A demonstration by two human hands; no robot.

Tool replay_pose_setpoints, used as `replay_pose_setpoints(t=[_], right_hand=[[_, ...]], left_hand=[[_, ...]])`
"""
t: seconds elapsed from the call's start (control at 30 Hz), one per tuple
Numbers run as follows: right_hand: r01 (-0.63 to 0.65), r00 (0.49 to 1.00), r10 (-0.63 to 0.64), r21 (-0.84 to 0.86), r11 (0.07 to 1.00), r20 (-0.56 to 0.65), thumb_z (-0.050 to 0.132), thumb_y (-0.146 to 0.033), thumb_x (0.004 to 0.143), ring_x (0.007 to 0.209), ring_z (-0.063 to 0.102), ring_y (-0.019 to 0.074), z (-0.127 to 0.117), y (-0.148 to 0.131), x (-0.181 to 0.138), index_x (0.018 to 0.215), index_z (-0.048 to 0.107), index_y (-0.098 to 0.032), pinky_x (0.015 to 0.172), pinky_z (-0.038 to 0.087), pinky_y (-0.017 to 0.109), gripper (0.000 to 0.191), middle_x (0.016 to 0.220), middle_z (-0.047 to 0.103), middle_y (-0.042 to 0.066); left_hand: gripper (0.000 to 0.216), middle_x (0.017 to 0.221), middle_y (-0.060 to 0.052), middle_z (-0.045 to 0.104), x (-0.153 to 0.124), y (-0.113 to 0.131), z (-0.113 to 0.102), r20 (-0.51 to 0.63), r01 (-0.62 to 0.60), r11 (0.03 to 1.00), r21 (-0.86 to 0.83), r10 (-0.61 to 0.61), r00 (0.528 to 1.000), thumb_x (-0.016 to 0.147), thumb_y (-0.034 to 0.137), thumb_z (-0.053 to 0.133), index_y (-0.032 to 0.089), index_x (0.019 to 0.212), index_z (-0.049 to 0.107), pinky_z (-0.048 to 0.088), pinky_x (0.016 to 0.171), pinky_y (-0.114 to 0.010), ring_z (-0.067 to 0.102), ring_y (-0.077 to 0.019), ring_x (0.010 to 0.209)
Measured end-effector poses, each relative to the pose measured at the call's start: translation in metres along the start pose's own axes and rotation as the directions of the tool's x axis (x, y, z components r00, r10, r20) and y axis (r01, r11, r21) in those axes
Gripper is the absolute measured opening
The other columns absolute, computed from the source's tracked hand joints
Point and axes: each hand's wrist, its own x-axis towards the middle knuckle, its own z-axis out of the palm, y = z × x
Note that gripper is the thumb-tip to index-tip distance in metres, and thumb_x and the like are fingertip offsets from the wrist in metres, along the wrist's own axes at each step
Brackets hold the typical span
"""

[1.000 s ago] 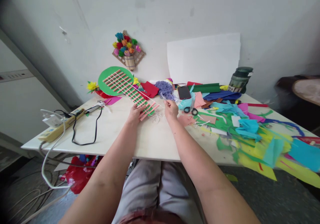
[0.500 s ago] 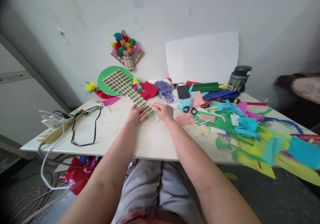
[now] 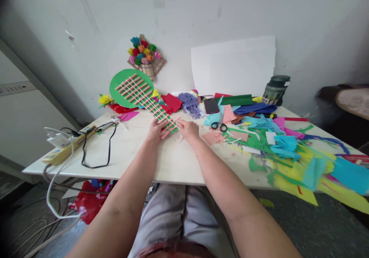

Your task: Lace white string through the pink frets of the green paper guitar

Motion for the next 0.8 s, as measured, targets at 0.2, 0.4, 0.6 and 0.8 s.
replay_pose_setpoints(t=[0.2,0.4,0.6,0.8], right_hand=[[0.060,0.998,-0.058,-0.150,0.987,0.017,0.035,-0.034,0.086,0.077,0.061,0.0169,-0.007,-0.008,-0.005,0.120,0.054,-0.033,0.070,0.042,0.027,0.038,0.086,0.070,0.005],[0.113,0.993,-0.102,-0.234,0.966,0.059,0.031,-0.029,0.087,0.075,0.062,0.0197,-0.014,-0.020,-0.009,0.125,0.049,-0.033,0.069,0.041,0.029,0.042,0.083,0.069,0.008],[0.142,0.989,-0.125,-0.286,0.948,0.077,0.030,-0.022,0.086,0.076,0.063,0.0199,-0.013,-0.024,-0.010,0.127,0.046,-0.031,0.068,0.040,0.028,0.045,0.085,0.069,0.009],[0.146,0.989,-0.129,-0.307,0.940,0.075,0.030,-0.022,0.086,0.077,0.063,0.0202,-0.013,-0.025,-0.010,0.124,0.050,-0.029,0.067,0.039,0.027,0.043,0.085,0.069,0.009]], left_hand=[[0.049,0.107,-0.009,0.062,0.000,-0.001,0.001,-0.023,-0.035,0.999,0.025,0.036,0.999,0.064,0.018,0.069,0.022,0.110,0.053,0.051,0.080,-0.046,0.063,-0.0238,0.089],[0.054,0.111,-0.008,0.061,0.001,0.000,0.003,-0.046,-0.084,0.996,0.019,0.085,0.995,0.063,0.019,0.071,0.024,0.112,0.050,0.052,0.079,-0.043,0.063,-0.0243,0.090],[0.057,0.111,-0.010,0.061,0.002,0.001,0.005,-0.047,-0.134,0.991,0.024,0.135,0.990,0.060,0.022,0.074,0.022,0.112,0.050,0.052,0.077,-0.041,0.063,-0.0248,0.091],[0.059,0.112,-0.010,0.061,0.002,0.000,0.006,-0.039,-0.138,0.990,0.016,0.139,0.990,0.060,0.024,0.075,0.022,0.113,0.049,0.052,0.076,-0.041,0.063,-0.0245,0.090]])
